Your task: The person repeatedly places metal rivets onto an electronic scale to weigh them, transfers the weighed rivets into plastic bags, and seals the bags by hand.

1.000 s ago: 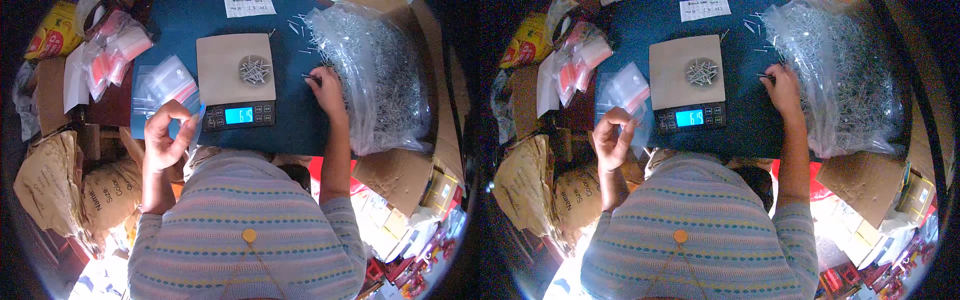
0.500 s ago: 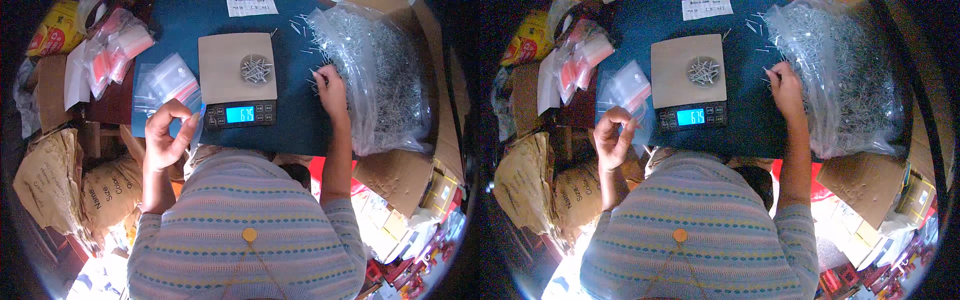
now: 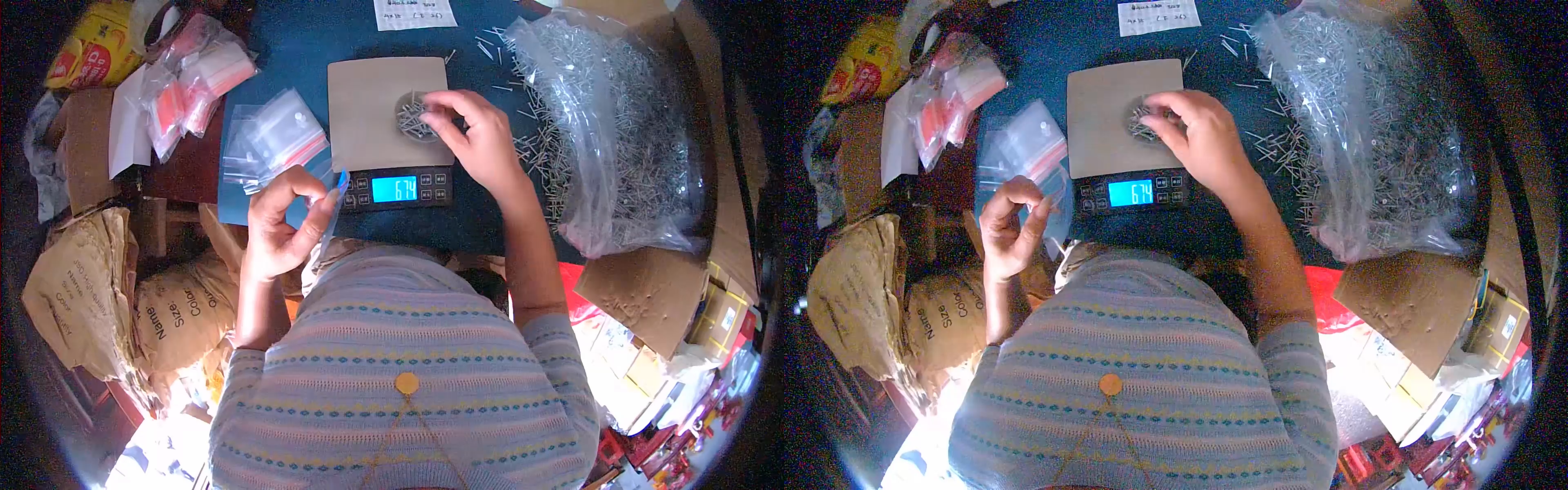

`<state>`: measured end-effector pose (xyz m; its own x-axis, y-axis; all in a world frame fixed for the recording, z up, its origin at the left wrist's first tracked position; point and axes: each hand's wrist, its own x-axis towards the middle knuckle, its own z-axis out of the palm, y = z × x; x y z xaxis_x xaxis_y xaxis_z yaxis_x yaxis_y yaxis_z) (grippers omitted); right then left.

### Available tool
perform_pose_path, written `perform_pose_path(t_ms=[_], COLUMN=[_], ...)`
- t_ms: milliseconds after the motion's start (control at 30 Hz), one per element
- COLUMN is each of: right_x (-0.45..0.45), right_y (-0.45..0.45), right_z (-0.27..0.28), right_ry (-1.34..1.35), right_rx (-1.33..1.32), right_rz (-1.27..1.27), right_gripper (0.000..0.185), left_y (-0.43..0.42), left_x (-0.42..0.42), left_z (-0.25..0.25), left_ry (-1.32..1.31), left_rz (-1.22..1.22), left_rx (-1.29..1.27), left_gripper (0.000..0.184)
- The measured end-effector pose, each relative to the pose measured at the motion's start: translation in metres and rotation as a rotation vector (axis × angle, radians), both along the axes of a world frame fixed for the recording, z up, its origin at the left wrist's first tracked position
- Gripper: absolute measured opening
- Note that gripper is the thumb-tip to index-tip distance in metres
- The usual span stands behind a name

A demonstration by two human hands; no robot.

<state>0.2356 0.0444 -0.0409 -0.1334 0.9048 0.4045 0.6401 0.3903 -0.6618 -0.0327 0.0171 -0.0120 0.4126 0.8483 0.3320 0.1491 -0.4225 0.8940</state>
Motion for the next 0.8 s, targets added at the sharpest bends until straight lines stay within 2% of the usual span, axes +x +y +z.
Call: perform_pose_path(t_ms=[233,333,433,467,533,667,700,800], right_x=[0.041,0.060,0.054,0.048,0.034,0.005,-0.002,-0.023], right_y=[-0.008,-0.019,-0.020,-0.018,-0.007,0.013,0.016,0.021], right_z=[-0.004,-0.009,-0.005,0.001,0.002,-0.001,0.010,0.021], right_ry=[0.022,0.007,0.066,-0.010,-0.021,-0.389,-0.473,-0.633], right_rx=[-0.007,-0.105,-0.146,-0.118,-0.148,-0.073,-0.210,-0.288], right_rz=[-0.148,-0.234,-0.121,-0.014,0.135,0.092,0.093,0.063], right_gripper=[0.012,0.013,0.014,0.022,0.028,0.037,0.038,0.034], left_y=[0.001,0.002,0.004,0.004,0.003,0.000,-0.001,-0.003], left_x=[-0.005,-0.003,0.001,0.002,0.005,0.001,0.000,-0.003], left_z=[-0.004,-0.004,-0.005,-0.005,-0.003,0.001,0.001,-0.001], left_ry=[-0.013,-0.008,-0.003,-0.002,0.011,0.029,0.031,0.030], left_rz=[-0.001,-0.003,-0.026,-0.035,-0.037,-0.015,-0.006,0.012], left_rx=[-0.029,-0.046,-0.034,-0.026,-0.015,-0.005,-0.003,-0.008], left_gripper=[0.008,0.008,0.008,0.008,0.008,0.008,0.008,0.008])
